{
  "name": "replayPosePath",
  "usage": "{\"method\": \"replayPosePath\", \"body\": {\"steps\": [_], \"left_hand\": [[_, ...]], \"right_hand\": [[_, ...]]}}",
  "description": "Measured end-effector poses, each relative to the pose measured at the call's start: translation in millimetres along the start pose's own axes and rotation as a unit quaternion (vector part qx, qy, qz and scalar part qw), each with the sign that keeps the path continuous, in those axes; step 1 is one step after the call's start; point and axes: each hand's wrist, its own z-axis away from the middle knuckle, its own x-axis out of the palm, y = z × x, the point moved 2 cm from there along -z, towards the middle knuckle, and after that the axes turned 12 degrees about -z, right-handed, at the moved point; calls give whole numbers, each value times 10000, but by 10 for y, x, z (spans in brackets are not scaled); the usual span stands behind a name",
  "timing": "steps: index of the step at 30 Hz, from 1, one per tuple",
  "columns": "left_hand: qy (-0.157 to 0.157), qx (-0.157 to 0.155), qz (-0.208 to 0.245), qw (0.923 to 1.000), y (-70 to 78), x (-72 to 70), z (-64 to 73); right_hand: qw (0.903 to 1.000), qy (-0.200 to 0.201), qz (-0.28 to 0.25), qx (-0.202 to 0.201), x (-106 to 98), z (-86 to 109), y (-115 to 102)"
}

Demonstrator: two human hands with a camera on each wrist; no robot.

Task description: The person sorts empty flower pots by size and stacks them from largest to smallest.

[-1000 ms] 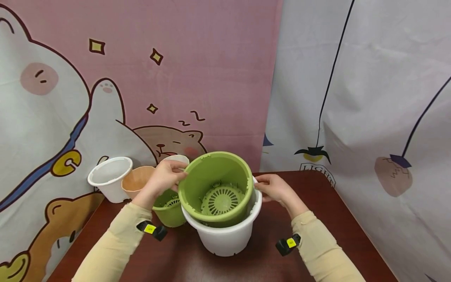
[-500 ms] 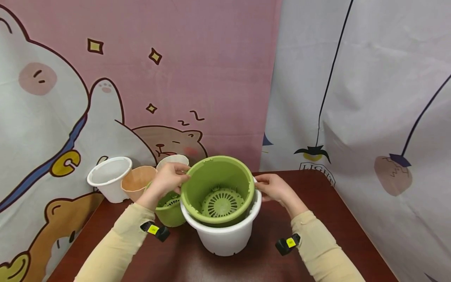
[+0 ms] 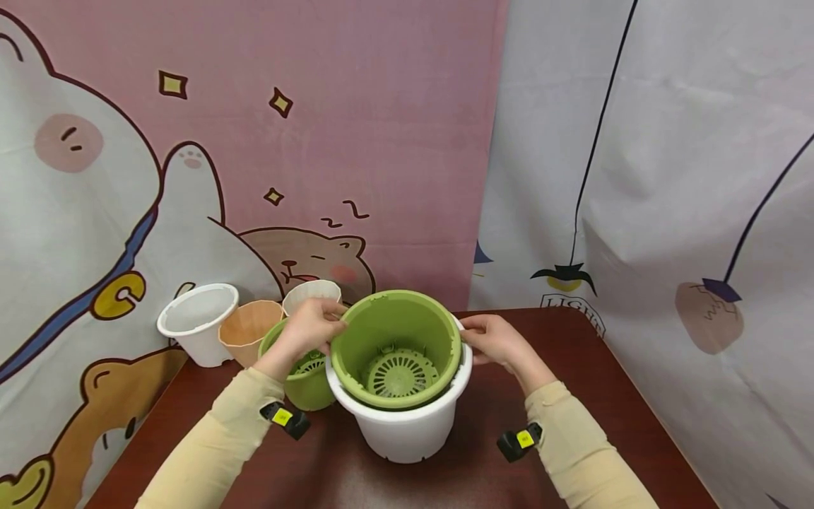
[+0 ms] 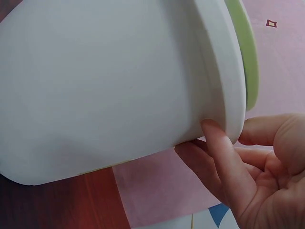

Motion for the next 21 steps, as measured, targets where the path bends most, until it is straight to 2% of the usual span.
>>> {"method": "replayPosePath", "body": {"steps": [21], "left_hand": [[-35, -97, -149, 9998, -22, 42, 7]], "right_hand": [[10000, 38, 73, -9, 13, 12, -8]]}}
